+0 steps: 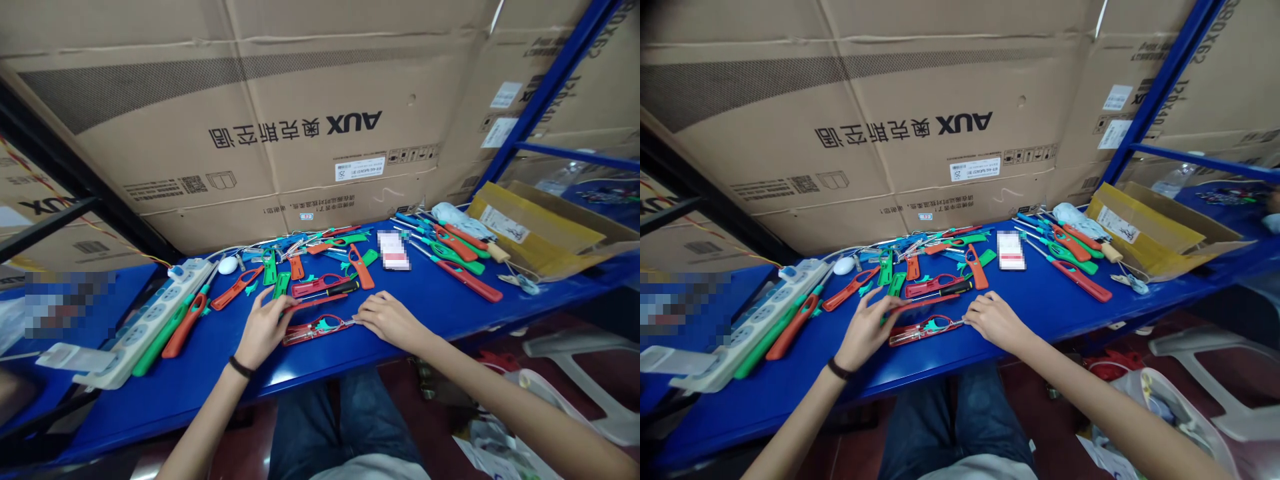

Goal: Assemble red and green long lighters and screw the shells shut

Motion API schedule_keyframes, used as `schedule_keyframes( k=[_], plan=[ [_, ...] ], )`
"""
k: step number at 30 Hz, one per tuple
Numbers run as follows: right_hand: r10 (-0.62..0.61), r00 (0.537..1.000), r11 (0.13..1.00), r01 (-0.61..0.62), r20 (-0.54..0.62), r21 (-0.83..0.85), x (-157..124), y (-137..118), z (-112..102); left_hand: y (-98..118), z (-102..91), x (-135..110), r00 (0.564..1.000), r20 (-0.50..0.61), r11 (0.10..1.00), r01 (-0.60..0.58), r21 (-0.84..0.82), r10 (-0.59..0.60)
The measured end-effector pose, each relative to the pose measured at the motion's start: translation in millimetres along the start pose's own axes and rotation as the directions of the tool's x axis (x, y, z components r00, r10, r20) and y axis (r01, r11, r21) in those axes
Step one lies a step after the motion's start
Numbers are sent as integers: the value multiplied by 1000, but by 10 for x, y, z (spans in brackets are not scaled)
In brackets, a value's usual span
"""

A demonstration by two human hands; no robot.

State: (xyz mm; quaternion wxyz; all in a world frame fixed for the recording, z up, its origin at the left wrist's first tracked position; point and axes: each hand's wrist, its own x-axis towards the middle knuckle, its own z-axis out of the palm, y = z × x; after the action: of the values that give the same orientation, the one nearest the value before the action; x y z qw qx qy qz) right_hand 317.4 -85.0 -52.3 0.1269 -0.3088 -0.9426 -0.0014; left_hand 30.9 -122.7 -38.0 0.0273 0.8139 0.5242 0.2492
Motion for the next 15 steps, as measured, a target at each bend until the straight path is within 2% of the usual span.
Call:
schedule_keyframes(
  k=[3, 7, 11, 15],
  plan=[
    [13, 1000, 1000, -13, -4, -2, -3, -6, -2, -35, -18, -254, 983, -82, 987, -162, 9, 162],
    [3, 1000, 1000, -4, -18, -11, -7, -1, 8, -65, -50, -512, 977, 2, 977, -212, 30, 213],
    [-13, 999, 1000, 12, -41, -28, -7, 4, 11, -41, -94, -571, 962, 125, 967, -249, 55, 241],
    [-17, 999, 999, 16, -48, -36, -5, 2, 13, -10, -57, -515, 973, 68, 975, -222, 27, 220]
  ],
)
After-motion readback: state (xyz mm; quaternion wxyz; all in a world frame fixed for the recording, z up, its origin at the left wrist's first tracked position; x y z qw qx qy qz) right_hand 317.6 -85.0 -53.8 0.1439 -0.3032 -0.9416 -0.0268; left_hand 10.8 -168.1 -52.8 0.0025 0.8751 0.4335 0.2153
